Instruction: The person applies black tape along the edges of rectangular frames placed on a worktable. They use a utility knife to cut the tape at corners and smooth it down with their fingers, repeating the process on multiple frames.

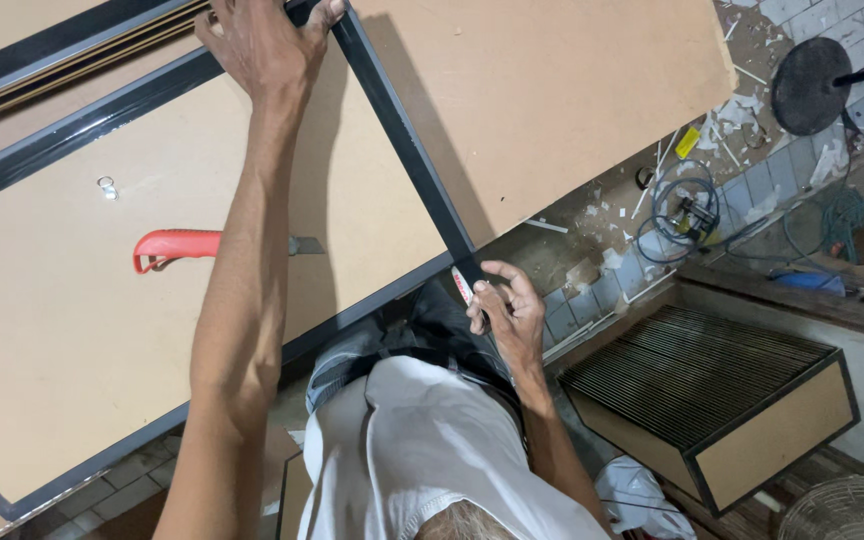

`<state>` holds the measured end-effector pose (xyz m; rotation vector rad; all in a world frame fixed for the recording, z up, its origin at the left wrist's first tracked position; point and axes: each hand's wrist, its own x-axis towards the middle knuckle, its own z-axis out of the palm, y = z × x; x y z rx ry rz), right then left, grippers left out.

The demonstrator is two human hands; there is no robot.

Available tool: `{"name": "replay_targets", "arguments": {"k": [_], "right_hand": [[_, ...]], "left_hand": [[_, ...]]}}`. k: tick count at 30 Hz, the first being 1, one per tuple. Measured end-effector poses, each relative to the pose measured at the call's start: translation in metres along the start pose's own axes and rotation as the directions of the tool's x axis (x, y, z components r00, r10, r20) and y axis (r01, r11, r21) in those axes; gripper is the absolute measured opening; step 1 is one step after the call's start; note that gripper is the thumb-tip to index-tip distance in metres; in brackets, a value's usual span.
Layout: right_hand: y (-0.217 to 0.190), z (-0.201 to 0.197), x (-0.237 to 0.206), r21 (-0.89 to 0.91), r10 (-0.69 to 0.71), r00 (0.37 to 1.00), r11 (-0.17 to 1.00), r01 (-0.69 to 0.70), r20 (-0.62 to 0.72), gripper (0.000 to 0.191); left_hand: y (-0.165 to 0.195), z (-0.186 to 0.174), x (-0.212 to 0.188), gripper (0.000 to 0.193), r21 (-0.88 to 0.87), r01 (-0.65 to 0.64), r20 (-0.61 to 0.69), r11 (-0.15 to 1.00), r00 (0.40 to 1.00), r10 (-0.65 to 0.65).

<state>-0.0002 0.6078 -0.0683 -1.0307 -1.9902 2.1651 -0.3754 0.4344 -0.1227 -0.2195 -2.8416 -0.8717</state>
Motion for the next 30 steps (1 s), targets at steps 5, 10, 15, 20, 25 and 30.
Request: {"name": "replay_targets", "arguments": {"k": [5, 10, 15, 20, 25, 30], "right_hand": [[-0.002, 0.011, 0.022, -0.028, 0.036, 0.999, 0.999, -0.036, 0.022, 0.034], [-0.006, 0.012, 0.031, -0.024, 0.113, 0.994, 0.993, -0.113, 0.001, 0.029], [-0.005, 0.011, 0.028, 0.054, 0.148, 0.988, 0.987, -0.15, 0.033, 0.029], [-0.007, 0.01, 0.033, -0.112, 0.166, 0.983, 0.981, -0.156, 0.082, 0.034], [-0.014, 0.007, 0.031, -0.109, 0.174, 0.973, 0.981, -0.159, 0.152, 0.033], [-0.018, 0.005, 0.031, 0.057, 0.186, 0.948, 0.977, -0.207, 0.258, 0.02]], "left_hand": [[0.052, -0.04, -0.075, 0.089, 0.255, -0.418, 0.23, 0.872, 0.902, 0.366], [0.101, -0.061, -0.201, 0.109, 0.099, -0.466, 0.504, 0.88, 0.785, 0.359], [0.095, -0.06, -0.191, 0.126, 0.028, -0.463, 0.493, 0.886, 0.777, 0.391], [0.078, -0.052, -0.115, 0.14, 0.114, -0.471, 0.523, 0.875, 0.777, 0.35], [0.053, -0.063, -0.054, 0.129, 0.069, -0.458, 0.501, 0.887, 0.784, 0.366], [-0.003, -0.162, -0.103, 0.084, -0.008, -0.404, 0.504, 0.915, 0.789, 0.352]]}}
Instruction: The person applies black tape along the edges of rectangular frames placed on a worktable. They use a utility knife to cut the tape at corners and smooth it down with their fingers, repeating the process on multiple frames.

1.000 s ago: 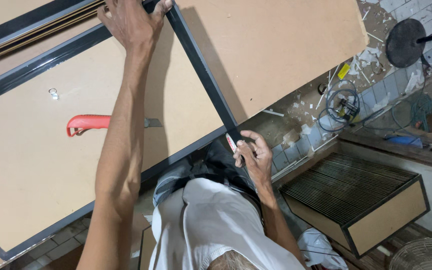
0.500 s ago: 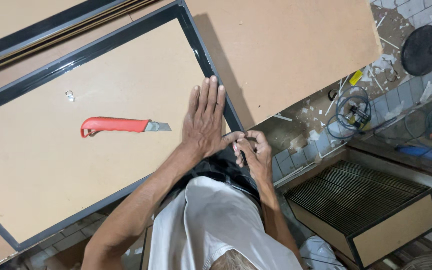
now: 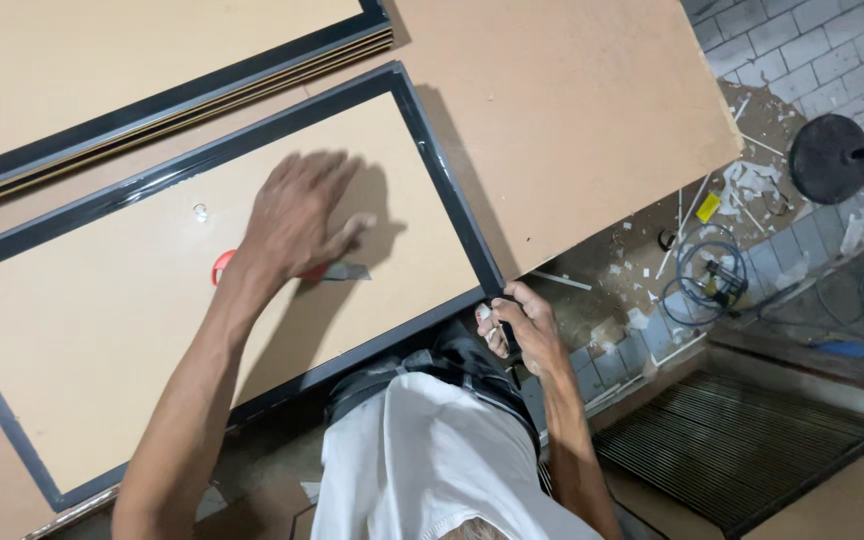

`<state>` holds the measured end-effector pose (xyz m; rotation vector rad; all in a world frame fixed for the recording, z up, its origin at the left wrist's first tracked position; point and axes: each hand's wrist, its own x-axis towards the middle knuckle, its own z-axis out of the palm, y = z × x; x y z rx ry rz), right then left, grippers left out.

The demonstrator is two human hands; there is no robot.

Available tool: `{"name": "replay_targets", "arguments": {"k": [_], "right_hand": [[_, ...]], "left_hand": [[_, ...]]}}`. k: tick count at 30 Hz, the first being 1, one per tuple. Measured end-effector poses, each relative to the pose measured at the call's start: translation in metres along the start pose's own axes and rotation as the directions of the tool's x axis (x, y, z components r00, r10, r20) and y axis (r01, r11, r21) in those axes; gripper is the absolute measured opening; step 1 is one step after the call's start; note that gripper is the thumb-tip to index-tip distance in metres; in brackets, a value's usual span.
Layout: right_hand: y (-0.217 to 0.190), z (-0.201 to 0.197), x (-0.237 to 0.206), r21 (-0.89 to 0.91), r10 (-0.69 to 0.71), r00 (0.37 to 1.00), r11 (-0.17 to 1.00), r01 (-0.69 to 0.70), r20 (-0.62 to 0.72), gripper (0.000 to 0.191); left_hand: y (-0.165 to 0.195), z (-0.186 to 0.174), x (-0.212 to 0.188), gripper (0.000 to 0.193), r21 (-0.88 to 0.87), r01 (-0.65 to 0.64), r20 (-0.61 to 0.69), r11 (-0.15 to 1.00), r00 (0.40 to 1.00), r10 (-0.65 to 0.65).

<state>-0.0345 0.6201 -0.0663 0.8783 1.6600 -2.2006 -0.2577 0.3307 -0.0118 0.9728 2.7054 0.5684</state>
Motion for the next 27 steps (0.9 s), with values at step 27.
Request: {"name": "replay_targets", "arguments": {"k": [27], "right_hand": [[0.044, 0.002, -0.002, -0.021, -0.167, 0.973, 0.986, 0.166, -0.156, 0.021]], "left_hand": [[0.138, 0.051, -0.064, 0.079, 0.046, -0.299, 0.346, 0.953, 0.9, 0.265]]}}
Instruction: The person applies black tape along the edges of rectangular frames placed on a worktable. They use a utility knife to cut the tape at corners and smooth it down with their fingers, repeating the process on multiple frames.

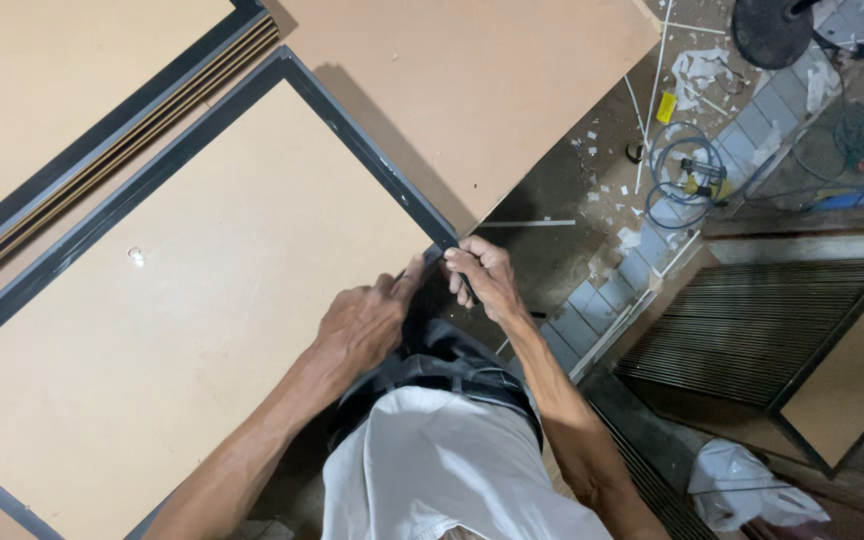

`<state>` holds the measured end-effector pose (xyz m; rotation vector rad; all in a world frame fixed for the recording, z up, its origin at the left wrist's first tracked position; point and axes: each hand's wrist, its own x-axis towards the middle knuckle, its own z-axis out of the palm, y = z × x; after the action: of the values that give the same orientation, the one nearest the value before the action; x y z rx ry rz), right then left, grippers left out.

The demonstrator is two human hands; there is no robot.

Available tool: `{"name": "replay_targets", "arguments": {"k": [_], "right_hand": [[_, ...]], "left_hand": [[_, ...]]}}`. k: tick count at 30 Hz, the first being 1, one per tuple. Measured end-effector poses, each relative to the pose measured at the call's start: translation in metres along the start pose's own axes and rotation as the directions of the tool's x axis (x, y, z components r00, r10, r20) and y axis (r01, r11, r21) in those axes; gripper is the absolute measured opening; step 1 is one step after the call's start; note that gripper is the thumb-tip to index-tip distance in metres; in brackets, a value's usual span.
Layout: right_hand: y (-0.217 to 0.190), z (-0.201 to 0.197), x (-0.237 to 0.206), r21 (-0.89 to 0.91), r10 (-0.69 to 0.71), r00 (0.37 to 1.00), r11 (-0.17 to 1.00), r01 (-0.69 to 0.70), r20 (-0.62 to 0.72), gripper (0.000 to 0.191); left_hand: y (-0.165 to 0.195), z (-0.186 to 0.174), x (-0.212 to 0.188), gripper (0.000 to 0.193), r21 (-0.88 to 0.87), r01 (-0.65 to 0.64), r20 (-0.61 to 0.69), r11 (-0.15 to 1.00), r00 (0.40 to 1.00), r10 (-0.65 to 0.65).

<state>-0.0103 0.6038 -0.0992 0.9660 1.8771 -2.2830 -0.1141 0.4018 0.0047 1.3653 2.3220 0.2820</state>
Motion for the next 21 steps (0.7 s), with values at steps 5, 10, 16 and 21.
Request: {"name": "replay_targets", "arguments": {"k": [5, 10, 16, 21], "right_hand": [[-0.016, 0.005, -0.004, 0.029, -0.001, 1.0, 1.0, 0.0, 0.027, 0.021], [-0.034, 0.007, -0.032, -0.288, -0.102, 0.989, 0.955, 0.067, -0.107, 0.019], [-0.03, -0.081, -0.089, -0.056, -0.142, 0.949, 0.99, 0.131, -0.282, 0.015], [-0.009, -0.22, -0.2, 0.117, -0.221, 0.763, 0.925, 0.361, -0.607, 0.018]], "left_hand": [[0.002, -0.009, 0.013, 0.068, -0.017, -0.032, -0.381, 0.999, 0.924, 0.023], [0.0, 0.019, 0.038, 0.067, 0.248, 0.017, -0.43, 0.969, 0.898, 0.095], [0.003, 0.039, 0.028, 0.054, 0.299, 0.031, -0.41, 0.954, 0.907, 0.099], [0.043, 0.011, 0.043, 0.053, 0.216, 0.042, -0.407, 0.975, 0.912, 0.051]]}}
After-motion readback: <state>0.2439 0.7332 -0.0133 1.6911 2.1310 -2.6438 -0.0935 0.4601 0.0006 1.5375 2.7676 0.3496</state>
